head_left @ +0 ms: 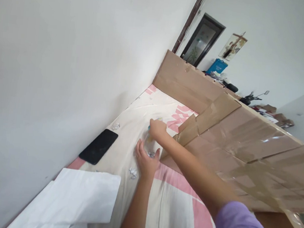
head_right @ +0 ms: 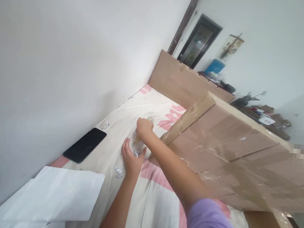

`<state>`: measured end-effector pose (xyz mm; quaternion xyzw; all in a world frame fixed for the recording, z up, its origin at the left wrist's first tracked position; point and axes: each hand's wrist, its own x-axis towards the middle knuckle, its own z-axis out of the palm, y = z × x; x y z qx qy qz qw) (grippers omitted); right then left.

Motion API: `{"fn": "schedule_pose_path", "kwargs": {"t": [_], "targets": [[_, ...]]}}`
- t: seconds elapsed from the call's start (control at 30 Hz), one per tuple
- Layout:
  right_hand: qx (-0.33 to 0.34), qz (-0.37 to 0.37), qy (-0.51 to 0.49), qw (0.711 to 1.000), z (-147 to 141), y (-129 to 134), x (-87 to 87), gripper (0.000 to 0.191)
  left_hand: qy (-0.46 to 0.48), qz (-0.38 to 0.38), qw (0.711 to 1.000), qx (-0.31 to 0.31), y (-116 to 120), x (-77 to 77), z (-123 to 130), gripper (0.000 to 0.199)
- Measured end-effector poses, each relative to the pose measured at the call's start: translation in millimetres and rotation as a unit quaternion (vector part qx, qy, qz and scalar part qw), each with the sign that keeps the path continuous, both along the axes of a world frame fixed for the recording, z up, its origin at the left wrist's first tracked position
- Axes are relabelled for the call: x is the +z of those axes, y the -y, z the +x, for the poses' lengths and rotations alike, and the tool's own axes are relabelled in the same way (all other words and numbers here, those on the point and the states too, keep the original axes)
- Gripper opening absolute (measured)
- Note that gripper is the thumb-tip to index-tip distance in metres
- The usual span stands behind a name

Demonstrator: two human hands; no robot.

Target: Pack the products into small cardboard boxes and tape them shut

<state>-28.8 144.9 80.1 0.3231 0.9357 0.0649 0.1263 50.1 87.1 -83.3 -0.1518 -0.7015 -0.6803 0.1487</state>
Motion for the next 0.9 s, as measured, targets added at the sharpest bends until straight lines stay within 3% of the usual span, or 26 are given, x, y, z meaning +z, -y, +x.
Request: {"fn": "schedule_pose_path", "kwargs": {"t": [0.1,0.2,0.3,0.4,0.5,0.7,0.8,0.9], "targets": [[0.066,-0.002,-0.007,0.998,10,31,12.5,0.033,0.084,-0.031,0.996,0.002,9,-0.5,-8,0.078],[0.111,-0.029,0.005,0.993,9,45,17.3,0.03,0.19,-0.023,0.981,0.012,16,-0.7,-14,0.059],[0.096,-0.073,-0.019,0.993,-12,31,15.9,0.052,0.219,-0.02,0.975,0.011,19,0.9,-16,0.04],[0.017,-0.064,-0.051,0.997,-42,-3,12.5,0.065,0.221,-0.02,0.975,0.019,22,3.3,-17,0.03],[-0.076,-0.014,-0.045,0.996,-61,-48,10.9,0.05,0.215,-0.023,0.976,0.029,29,3.9,-20,0.03],[-0.289,0.062,-0.015,0.955,-73,-138,20.8,0.052,0.16,-0.025,0.987,0.022,42,0.2,-21,0.026],[-0.309,0.119,-0.049,0.942,-74,-176,32.4,0.066,0.135,-0.035,0.99,0.007,44,-1.0,-19,0.024],[-0.206,0.174,-0.128,0.954,-67,-205,37.6,0.069,0.136,-0.045,0.99,0.006,45,-1.5,-19,0.023]]}}
